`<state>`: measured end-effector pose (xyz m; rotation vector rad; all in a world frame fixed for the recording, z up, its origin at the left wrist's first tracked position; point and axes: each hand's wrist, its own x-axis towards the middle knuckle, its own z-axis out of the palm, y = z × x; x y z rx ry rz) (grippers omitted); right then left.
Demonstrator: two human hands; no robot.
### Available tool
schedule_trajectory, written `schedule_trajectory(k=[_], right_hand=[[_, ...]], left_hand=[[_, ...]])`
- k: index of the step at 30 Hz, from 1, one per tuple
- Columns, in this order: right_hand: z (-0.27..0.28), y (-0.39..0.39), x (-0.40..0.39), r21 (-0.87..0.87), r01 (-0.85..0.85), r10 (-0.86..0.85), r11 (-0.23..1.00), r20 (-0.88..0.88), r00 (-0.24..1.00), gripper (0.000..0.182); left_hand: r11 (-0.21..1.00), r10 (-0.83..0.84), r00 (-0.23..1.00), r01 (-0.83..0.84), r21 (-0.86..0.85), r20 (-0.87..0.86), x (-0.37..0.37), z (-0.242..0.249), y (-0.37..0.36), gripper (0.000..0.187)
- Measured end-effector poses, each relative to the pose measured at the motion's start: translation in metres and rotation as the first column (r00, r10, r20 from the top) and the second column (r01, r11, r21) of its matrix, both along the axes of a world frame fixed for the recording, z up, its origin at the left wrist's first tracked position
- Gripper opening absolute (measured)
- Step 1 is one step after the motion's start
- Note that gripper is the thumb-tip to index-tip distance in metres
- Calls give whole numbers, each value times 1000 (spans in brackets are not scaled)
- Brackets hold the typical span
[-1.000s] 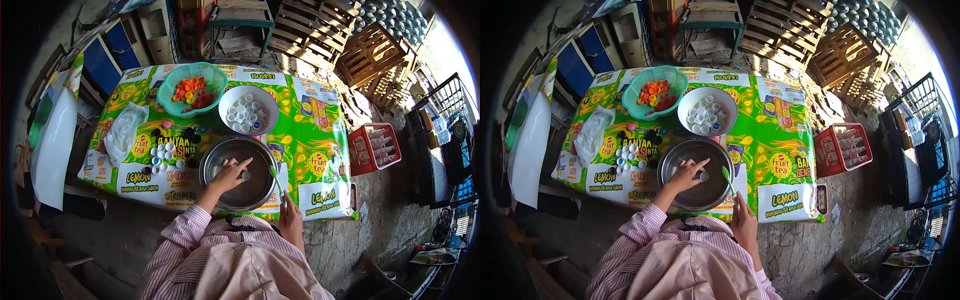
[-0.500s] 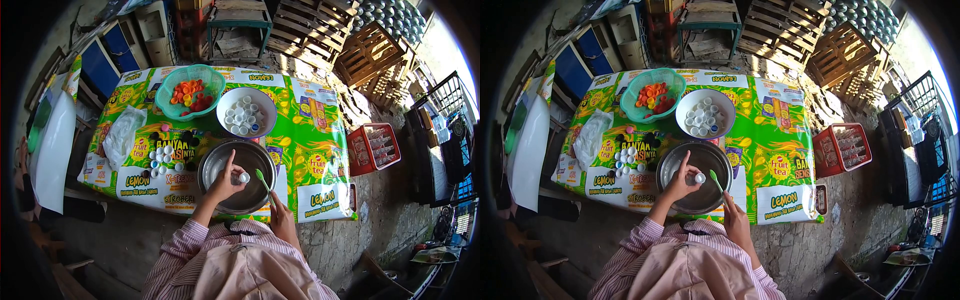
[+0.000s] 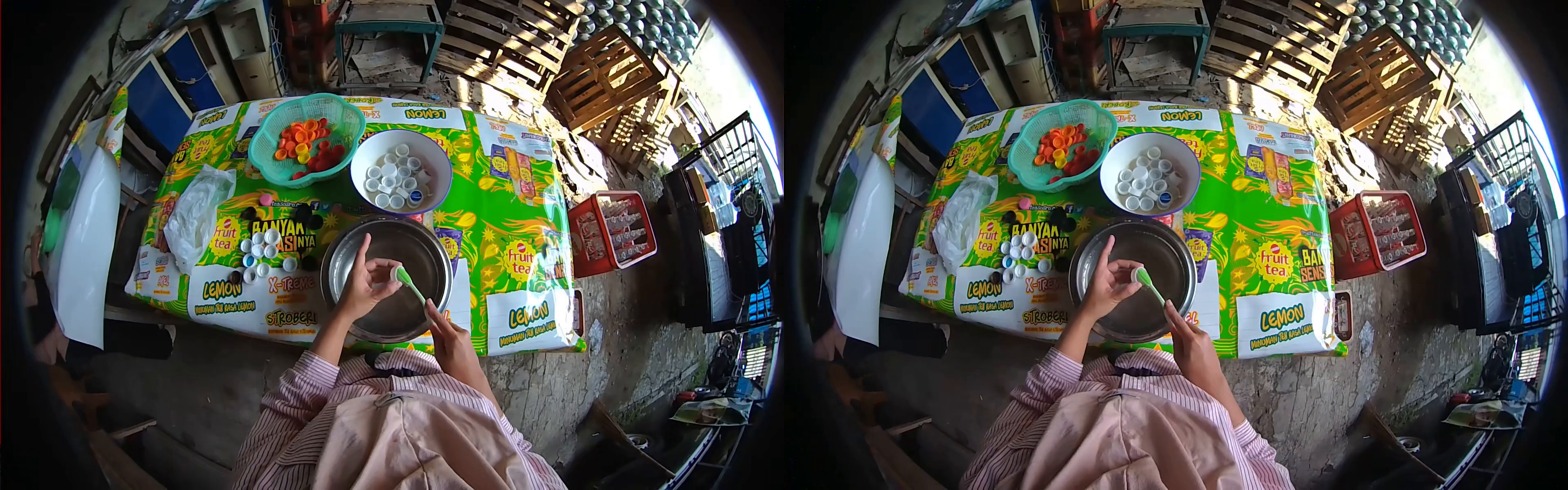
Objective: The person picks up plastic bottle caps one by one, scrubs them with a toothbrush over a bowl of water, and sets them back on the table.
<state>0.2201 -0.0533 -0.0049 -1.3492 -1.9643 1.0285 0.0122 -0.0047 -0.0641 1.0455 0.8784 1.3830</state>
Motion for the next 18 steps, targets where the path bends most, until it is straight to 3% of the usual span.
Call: schedule_trajectory(k=[1,3,4,9,12,14,18], right_hand=[[1,1,0,0,4,-4,1000,-59,998,47],[0,2,-4,40,16,-11,999,-129,992,48],[2,2,-6,11,19,-17,1000,-144,989,48],[0,0,-5,31,-42,46,999,-146,988,51],[4,1,-3,-52,-14,11,999,-47,999,52],[2,0,-7,-4,21,-21,1000,-84,996,52],[-6,-5,-12,123,-13,23,992,-82,996,53]], left_hand=[[1000,-1,1000,1,-1,0,-1,0,0,87],[992,-71,997,69,-101,-15,-3,-2,2,59],[993,-73,997,71,-90,-11,-1,-4,-1,34],[981,-95,991,109,-163,91,-7,-9,-3,31],[966,-113,987,137,-218,116,-7,-12,-8,30],[948,-119,966,180,-264,230,-4,-13,-9,31],[938,-88,956,173,-300,279,-2,-10,-8,36]])
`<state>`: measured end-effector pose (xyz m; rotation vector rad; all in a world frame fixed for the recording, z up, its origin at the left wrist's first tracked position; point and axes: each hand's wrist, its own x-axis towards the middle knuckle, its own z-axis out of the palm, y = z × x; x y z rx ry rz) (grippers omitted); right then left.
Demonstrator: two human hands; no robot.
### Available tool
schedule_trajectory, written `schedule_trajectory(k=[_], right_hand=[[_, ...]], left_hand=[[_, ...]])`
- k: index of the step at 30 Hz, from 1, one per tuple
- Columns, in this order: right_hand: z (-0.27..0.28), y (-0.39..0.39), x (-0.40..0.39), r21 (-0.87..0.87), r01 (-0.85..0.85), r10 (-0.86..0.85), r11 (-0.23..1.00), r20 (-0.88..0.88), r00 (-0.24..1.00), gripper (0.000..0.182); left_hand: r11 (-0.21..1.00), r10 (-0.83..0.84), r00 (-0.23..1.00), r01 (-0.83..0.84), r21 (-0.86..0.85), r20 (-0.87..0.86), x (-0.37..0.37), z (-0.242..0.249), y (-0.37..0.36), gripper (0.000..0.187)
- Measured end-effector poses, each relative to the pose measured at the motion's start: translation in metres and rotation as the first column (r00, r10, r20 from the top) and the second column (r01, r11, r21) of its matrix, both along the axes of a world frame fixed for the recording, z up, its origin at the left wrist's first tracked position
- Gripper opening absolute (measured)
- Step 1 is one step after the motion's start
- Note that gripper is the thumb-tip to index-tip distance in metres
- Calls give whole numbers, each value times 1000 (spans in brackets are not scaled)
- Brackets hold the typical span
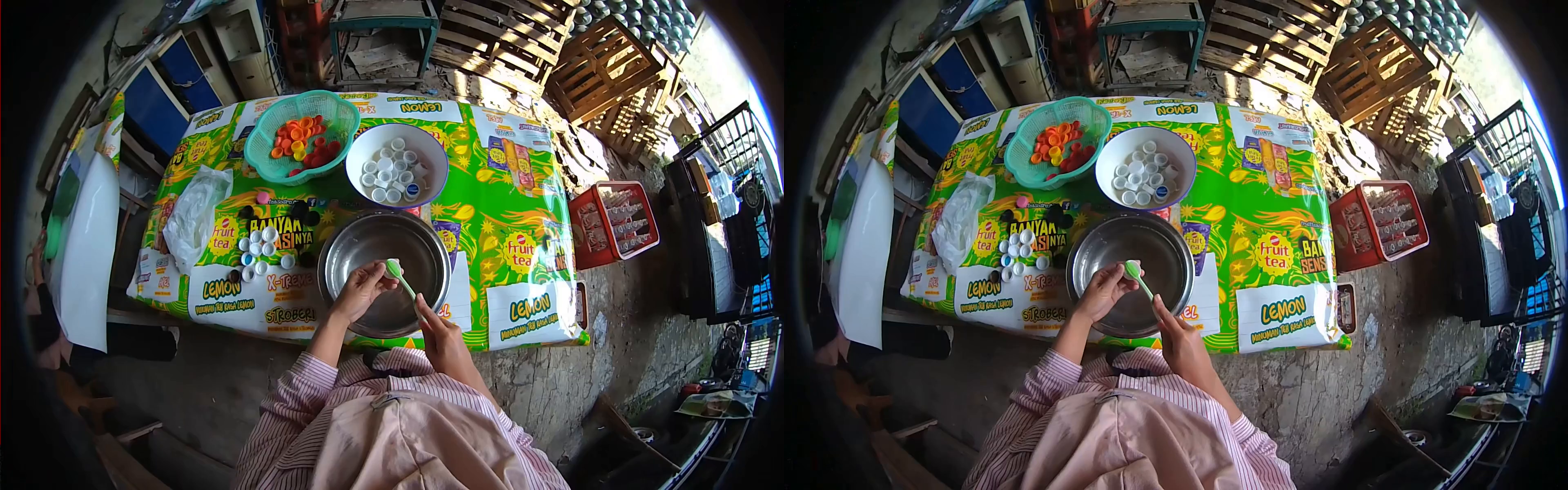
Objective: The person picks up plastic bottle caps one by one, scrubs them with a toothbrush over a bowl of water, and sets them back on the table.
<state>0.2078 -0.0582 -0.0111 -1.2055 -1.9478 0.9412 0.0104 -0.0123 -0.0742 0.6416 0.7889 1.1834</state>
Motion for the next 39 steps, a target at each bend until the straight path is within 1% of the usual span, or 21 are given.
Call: schedule_trajectory(k=[1,2,3,4,6,9,11,12,13,14,18,20,24,27,29,33,35,36,37,38,39], right_hand=[[2,1,2,0,3,-3,1000,-2,1000,53],[6,4,5,-35,15,-13,999,61,998,53],[8,4,7,-73,31,-22,997,125,992,53],[4,5,7,-26,36,-32,999,140,990,51],[0,2,3,-14,45,-42,999,147,988,50],[-4,0,0,5,30,-31,1000,178,984,49],[-3,0,0,7,12,-13,1000,203,979,49],[3,2,3,11,32,-33,999,218,975,49],[6,4,4,12,53,-54,999,234,971,50],[6,5,6,19,69,-71,997,202,977,51],[4,-1,3,52,36,-46,998,225,973,52],[4,-1,5,50,19,-34,999,316,948,54],[0,-1,6,58,38,-55,998,342,938,55],[-3,-2,5,55,-12,-7,998,328,945,56],[-1,-1,4,61,14,-33,998,331,943,55],[-2,1,6,66,3,-23,998,294,956,54],[4,2,7,84,49,-76,995,362,929,53],[3,4,10,88,48,-77,995,361,929,53],[0,7,13,88,50,-74,995,288,955,53],[-2,9,15,86,51,-69,995,213,975,53],[-1,9,15,87,50,-68,995,214,975,53]], left_hand=[[1000,1,1000,-1,-27,2,0,2,-1,40],[999,1,1000,-1,-54,4,0,3,0,45],[998,-3,1000,3,-57,4,2,3,0,45],[997,13,1000,-12,-76,20,5,3,2,46],[995,30,999,-26,-99,36,8,3,3,48],[997,26,997,-19,-81,78,7,4,6,48],[997,31,1000,-31,-69,-7,6,3,7,47],[997,30,1000,-30,-70,-7,7,4,8,47],[994,61,995,-68,-88,-80,9,5,7,48],[989,90,984,-106,-103,-153,10,6,7,49],[997,50,997,-53,-48,-66,8,7,8,47],[996,42,988,-54,-76,-148,6,5,7,45],[989,53,983,-77,-127,-178,6,6,5,44],[994,13,987,-29,-102,-160,1,5,5,43],[997,-19,976,3,-72,-219,1,10,2,39],[998,48,985,-56,-43,-167,5,22,-1,34],[996,84,963,-89,-8,-255,0,16,-1,26],[996,85,963,-90,-4,-255,-2,16,0,26],[989,130,892,-85,121,-432,-4,16,1,25],[969,191,788,-57,239,-585,-5,15,1,28],[969,192,788,-58,239,-585,-6,19,1,28]])
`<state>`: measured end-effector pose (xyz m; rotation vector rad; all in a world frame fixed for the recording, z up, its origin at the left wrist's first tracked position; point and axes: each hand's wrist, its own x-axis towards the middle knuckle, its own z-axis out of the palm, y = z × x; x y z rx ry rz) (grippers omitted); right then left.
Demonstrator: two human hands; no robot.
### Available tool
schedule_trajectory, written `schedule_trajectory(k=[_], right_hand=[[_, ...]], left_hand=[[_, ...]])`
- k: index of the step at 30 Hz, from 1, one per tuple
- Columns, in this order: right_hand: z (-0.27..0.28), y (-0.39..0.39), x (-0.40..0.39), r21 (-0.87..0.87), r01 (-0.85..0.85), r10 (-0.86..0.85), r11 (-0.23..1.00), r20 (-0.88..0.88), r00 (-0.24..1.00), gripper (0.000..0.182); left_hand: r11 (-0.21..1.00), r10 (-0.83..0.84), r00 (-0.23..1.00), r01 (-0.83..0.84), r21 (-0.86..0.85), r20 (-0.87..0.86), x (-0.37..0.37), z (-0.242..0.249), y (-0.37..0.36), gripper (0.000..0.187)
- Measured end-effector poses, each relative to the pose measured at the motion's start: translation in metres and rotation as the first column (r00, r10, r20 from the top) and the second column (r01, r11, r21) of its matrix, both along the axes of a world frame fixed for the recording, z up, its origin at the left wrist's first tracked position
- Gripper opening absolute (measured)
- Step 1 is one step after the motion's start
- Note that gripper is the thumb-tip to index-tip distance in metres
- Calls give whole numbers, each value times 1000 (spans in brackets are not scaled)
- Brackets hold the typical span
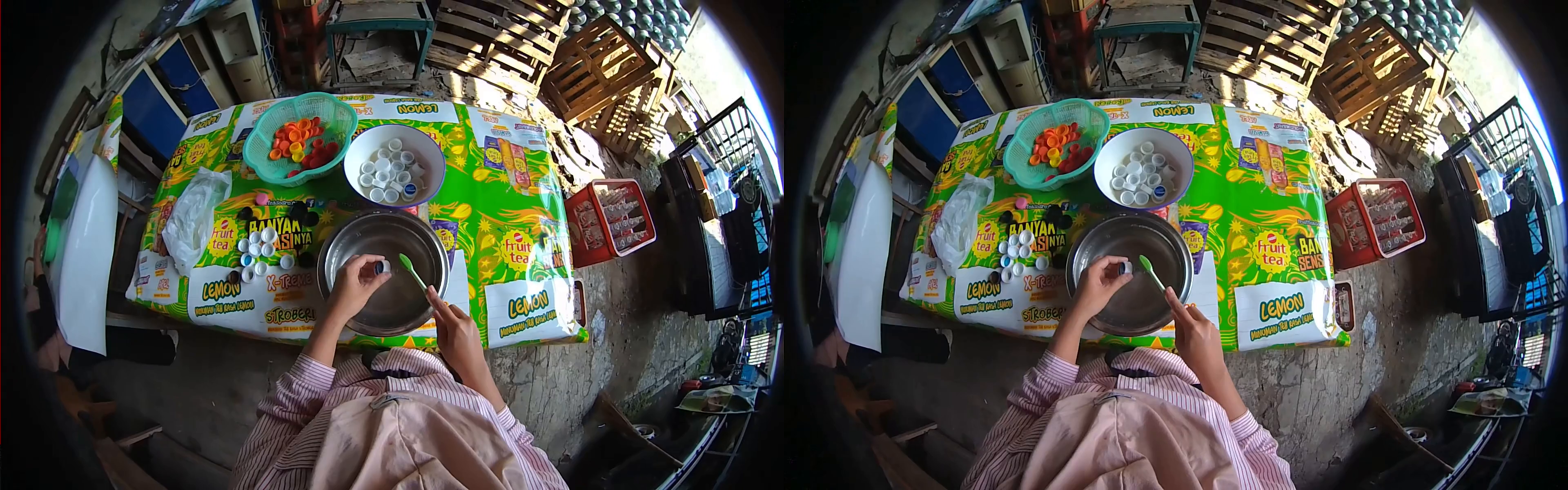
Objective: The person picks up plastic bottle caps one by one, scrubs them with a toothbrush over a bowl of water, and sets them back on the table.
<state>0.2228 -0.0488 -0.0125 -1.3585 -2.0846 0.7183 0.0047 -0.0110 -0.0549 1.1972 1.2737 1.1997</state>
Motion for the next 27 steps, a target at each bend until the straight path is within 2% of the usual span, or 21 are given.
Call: schedule_trajectory(k=[1,2,3,5,6,8,9,15,20,24,26,27], right_hand=[[0,1,0,3,-5,5,1000,-28,1000,53],[0,2,0,6,-10,10,1000,-55,998,53],[0,1,-2,2,-11,11,1000,-55,998,53],[-1,2,-7,-27,-88,84,996,-106,991,52],[-6,3,-8,-23,-87,85,996,-107,991,52],[-19,4,-10,-37,-99,94,994,-123,988,51],[-16,6,-8,-68,-34,34,997,-6,999,51],[-9,6,-8,-18,-86,86,996,-19,996,51],[-7,9,-8,-30,-13,13,999,-18,1000,51],[-3,3,-9,-36,-69,69,997,-21,997,49],[-1,6,-5,-97,34,-38,995,-36,999,49],[-2,4,-3,-55,-6,2,998,-78,997,50]], left_hand=[[998,20,971,-6,61,-238,-2,6,1,35],[993,54,886,3,122,-460,-2,9,1,42],[993,54,886,2,119,-460,-3,8,0,42],[989,66,847,17,150,-528,-4,5,3,64],[988,68,846,17,154,-529,-2,8,4,64],[981,89,888,1,194,-450,3,13,4,81],[982,57,876,37,185,-479,2,12,5,95],[984,53,898,27,177,-436,7,23,11,113],[985,71,912,0,175,-404,7,22,12,115],[978,88,939,-17,209,-333,5,18,14,115],[983,87,940,-27,180,-331,3,17,13,115],[981,88,941,-25,193,-327,3,19,13,115]])
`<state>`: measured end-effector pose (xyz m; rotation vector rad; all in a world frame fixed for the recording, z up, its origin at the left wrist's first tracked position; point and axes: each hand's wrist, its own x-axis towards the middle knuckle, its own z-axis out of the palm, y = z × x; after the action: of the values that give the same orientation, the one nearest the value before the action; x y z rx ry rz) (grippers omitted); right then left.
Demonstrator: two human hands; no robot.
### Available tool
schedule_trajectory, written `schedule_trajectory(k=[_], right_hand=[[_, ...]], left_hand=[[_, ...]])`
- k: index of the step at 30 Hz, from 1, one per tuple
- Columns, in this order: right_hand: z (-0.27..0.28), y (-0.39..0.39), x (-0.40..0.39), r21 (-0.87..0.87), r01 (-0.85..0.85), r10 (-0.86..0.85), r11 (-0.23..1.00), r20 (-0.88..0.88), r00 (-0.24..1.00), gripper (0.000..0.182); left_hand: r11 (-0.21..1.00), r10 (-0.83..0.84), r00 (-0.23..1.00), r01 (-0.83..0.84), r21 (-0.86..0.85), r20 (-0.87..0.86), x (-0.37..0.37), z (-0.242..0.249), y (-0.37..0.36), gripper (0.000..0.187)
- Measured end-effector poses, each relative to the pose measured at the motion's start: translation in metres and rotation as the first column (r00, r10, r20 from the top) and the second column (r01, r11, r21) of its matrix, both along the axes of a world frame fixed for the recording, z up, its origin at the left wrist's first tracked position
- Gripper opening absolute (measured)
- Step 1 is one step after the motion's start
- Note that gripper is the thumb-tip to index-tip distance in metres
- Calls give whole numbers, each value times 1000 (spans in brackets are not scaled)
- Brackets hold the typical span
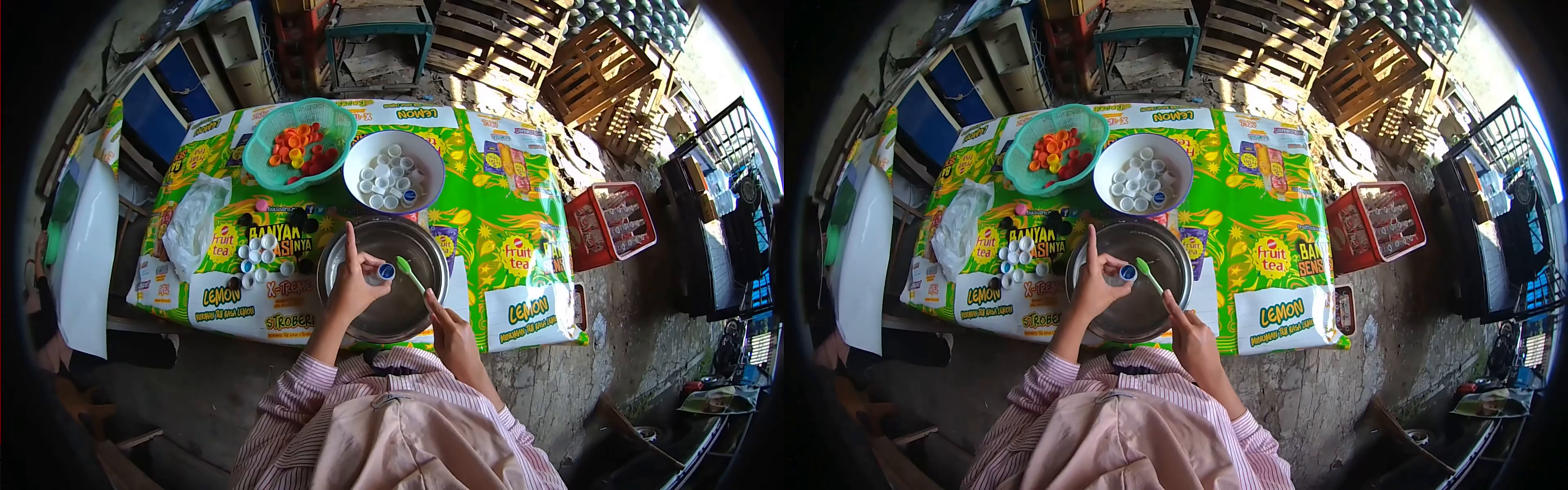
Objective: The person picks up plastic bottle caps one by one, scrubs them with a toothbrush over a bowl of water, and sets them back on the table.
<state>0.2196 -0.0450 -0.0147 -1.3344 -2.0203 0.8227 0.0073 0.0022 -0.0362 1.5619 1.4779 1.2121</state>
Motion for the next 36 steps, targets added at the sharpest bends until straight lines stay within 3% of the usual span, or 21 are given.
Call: schedule_trajectory(k=[3,4,7,9,11,14,17,19,20,23,26,28,29,31,33,34,36], right_hand=[[0,-10,-1,-13,-76,77,997,54,996,51],[-2,-7,-1,12,-36,37,999,-26,999,53],[-2,-3,4,1,-4,4,1000,8,1000,54],[2,-7,2,6,-103,103,995,58,993,54],[-5,-2,0,45,-47,48,998,-22,999,54],[1,7,1,16,-10,10,1000,8,1000,53],[10,1,-5,40,-114,112,993,47,993,50],[-5,7,-7,111,-37,47,993,-95,994,51],[-4,8,-3,17,-12,14,1000,-80,997,50],[2,3,-5,47,-49,57,998,-169,984,50],[0,0,-9,93,-129,140,987,-123,982,50],[5,5,-10,55,-94,101,994,-146,984,50],[7,6,-11,20,-62,65,998,-168,984,50],[8,6,-12,2,-39,39,999,-169,985,49],[17,2,-12,85,-106,120,991,-190,974,49],[23,-1,-11,-65,-107,102,992,-75,992,49],[13,4,-13,-50,-61,54,997,-124,991,49]], left_hand=[[1000,-13,1000,13,-5,0,0,7,-1,116],[1000,-22,1000,22,-21,-1,0,8,-1,116],[1000,-15,1000,15,-16,-21,0,5,-2,116],[999,-30,1000,30,-19,6,0,6,-4,116],[999,-51,998,51,-8,41,1,10,-3,116],[998,-57,997,59,-33,49,-1,6,-4,116],[998,-57,997,59,-38,52,-3,9,-5,115],[995,-70,976,83,-56,206,-3,6,-7,113],[993,-99,954,115,-39,281,-4,7,-9,108],[985,-91,953,129,-114,290,-8,-4,-11,103],[979,-55,925,125,-164,377,-8,-2,-15,93],[982,-34,897,112,-151,441,-6,1,-17,82],[981,-32,896,112,-156,443,-5,0,-18,82],[975,-102,890,177,-132,444,-7,0,-19,62],[971,-135,884,208,-117,448,-7,0,-17,53],[953,-163,906,247,-174,390,-9,-1,-16,48],[935,-195,906,288,-209,376,-8,-3,-18,38]])
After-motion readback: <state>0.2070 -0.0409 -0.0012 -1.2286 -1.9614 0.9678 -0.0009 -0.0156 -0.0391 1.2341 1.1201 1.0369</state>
